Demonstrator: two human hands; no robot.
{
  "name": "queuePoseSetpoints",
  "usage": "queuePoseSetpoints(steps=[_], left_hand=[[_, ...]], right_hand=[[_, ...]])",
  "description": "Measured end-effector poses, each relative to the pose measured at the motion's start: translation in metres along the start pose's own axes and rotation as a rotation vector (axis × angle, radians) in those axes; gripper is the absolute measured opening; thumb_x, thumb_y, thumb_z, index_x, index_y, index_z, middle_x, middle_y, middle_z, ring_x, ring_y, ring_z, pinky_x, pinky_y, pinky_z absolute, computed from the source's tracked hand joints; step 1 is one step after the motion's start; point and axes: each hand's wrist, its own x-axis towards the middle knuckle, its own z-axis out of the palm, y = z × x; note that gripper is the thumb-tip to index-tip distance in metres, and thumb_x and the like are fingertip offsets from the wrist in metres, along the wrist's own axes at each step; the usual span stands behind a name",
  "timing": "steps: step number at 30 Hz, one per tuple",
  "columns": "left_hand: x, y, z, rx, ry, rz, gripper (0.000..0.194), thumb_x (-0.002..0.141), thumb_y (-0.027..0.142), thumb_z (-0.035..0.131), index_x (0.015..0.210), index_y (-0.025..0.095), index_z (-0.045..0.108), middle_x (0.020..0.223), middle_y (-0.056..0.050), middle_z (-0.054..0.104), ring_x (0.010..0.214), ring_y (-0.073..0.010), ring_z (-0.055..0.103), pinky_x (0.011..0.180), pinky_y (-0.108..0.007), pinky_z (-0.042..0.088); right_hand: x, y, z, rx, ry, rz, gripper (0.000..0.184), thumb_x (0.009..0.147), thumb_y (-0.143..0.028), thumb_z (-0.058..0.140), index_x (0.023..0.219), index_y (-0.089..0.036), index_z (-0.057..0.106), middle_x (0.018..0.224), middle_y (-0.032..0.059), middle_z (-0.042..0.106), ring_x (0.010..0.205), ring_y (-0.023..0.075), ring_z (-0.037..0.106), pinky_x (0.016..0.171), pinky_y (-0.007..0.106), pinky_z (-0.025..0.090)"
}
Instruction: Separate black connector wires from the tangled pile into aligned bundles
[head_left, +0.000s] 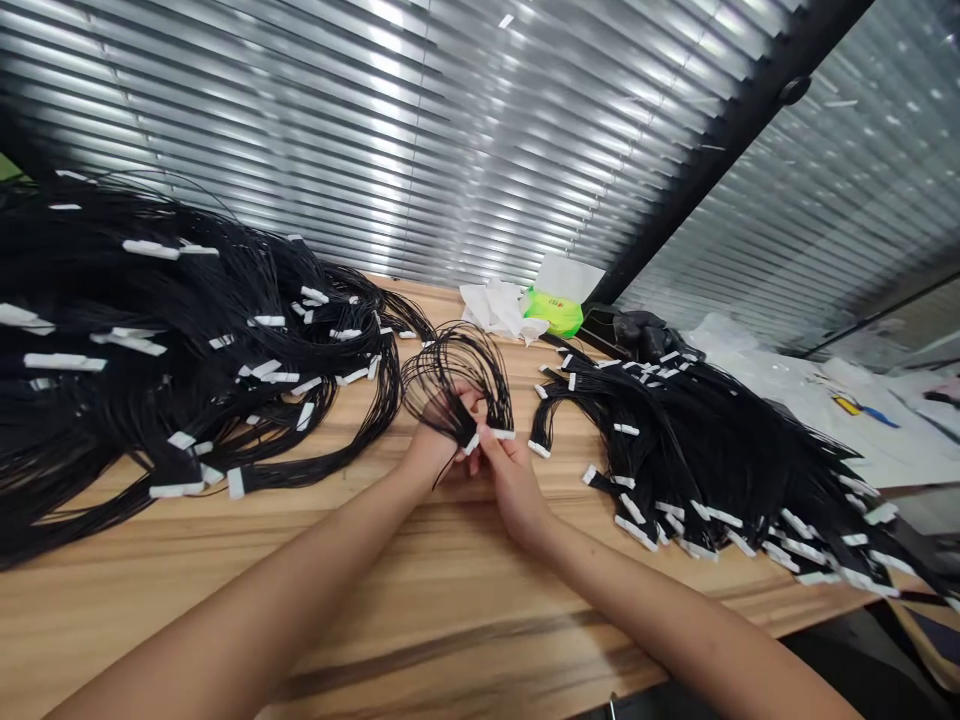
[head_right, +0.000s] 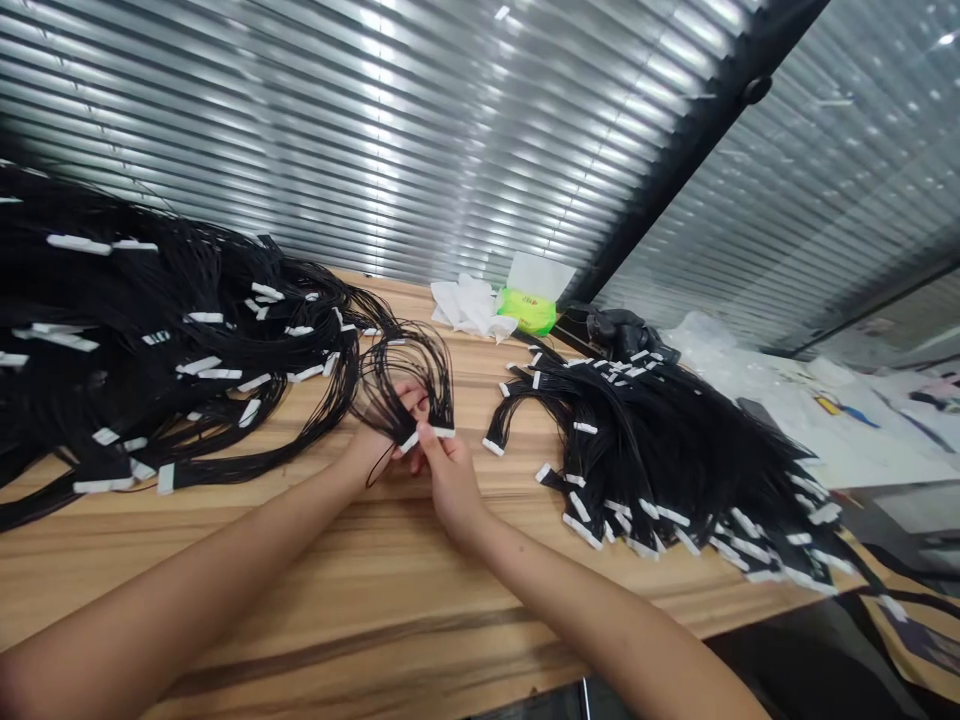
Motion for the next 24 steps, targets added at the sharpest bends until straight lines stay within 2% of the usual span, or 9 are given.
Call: queuePoseSetpoints(steps=[3, 6, 10, 14, 18, 20, 24], left_hand=[[-0.029, -0.007, -0.008, 0.009, 0.1, 0.026, 0.034, 0.069, 0.046, 0.067, 0.073, 0.018, 0.047, 0.047, 0.009, 0.046, 0.025, -0.0035, 0.034, 0.024, -0.013, 0.02], [-0.048, -0.011, -0.006, 0.026, 0.158, 0.03, 0.034, 0.07, 0.048, 0.064, 0.073, 0.018, 0.05, 0.048, 0.008, 0.045, 0.028, -0.0043, 0.035, 0.026, -0.014, 0.023], [-0.06, -0.011, 0.0, 0.048, 0.158, 0.028, 0.031, 0.069, 0.047, 0.063, 0.066, 0.018, 0.052, 0.047, 0.007, 0.041, 0.036, -0.0061, 0.037, 0.034, -0.018, 0.031], [-0.076, -0.004, -0.018, 0.095, 0.18, -0.034, 0.033, 0.062, 0.044, 0.064, 0.054, 0.017, 0.047, 0.047, 0.005, 0.039, 0.047, -0.0076, 0.04, 0.044, -0.019, 0.033], [-0.09, 0.004, -0.038, 0.188, 0.306, -0.032, 0.029, 0.066, 0.044, 0.062, 0.063, 0.017, 0.051, 0.051, 0.005, 0.043, 0.049, -0.0077, 0.037, 0.047, -0.019, 0.03], [-0.093, 0.004, -0.038, 0.225, 0.328, -0.019, 0.028, 0.065, 0.044, 0.062, 0.063, 0.018, 0.052, 0.05, 0.005, 0.044, 0.05, -0.0088, 0.039, 0.048, -0.02, 0.032], [-0.093, 0.001, -0.031, 0.276, 0.289, 0.0, 0.025, 0.064, 0.042, 0.063, 0.07, 0.018, 0.061, 0.055, 0.003, 0.05, 0.055, -0.0111, 0.046, 0.05, -0.021, 0.037]], right_hand=[[-0.022, -0.001, 0.009, 0.041, -0.106, 0.069, 0.043, 0.081, -0.056, 0.059, 0.057, -0.02, 0.057, 0.054, -0.0006, 0.055, 0.055, 0.0132, 0.048, 0.056, 0.026, 0.039], [-0.032, 0.001, 0.01, 0.081, -0.157, 0.104, 0.038, 0.082, -0.053, 0.06, 0.063, -0.019, 0.061, 0.055, -0.0015, 0.055, 0.053, 0.012, 0.047, 0.056, 0.025, 0.039], [-0.029, 0.002, 0.003, 0.165, -0.157, 0.123, 0.035, 0.08, -0.05, 0.064, 0.065, -0.018, 0.062, 0.056, -0.0018, 0.055, 0.052, 0.0104, 0.045, 0.053, 0.024, 0.037], [-0.027, -0.002, 0.002, 0.196, -0.146, 0.111, 0.032, 0.081, -0.048, 0.064, 0.069, -0.019, 0.063, 0.057, -0.0018, 0.057, 0.05, 0.0094, 0.043, 0.052, 0.024, 0.036], [-0.031, -0.004, 0.009, 0.183, -0.113, 0.108, 0.033, 0.081, -0.049, 0.063, 0.069, -0.019, 0.062, 0.053, -0.0029, 0.054, 0.048, 0.0094, 0.042, 0.05, 0.023, 0.036], [-0.032, -0.004, 0.012, 0.184, -0.073, 0.109, 0.033, 0.08, -0.05, 0.065, 0.07, -0.019, 0.062, 0.053, -0.0029, 0.055, 0.048, 0.0092, 0.04, 0.049, 0.023, 0.035], [-0.03, -0.001, 0.011, 0.188, -0.038, 0.113, 0.034, 0.081, -0.051, 0.063, 0.073, -0.019, 0.063, 0.057, -0.0015, 0.058, 0.048, 0.0088, 0.04, 0.048, 0.023, 0.033]])
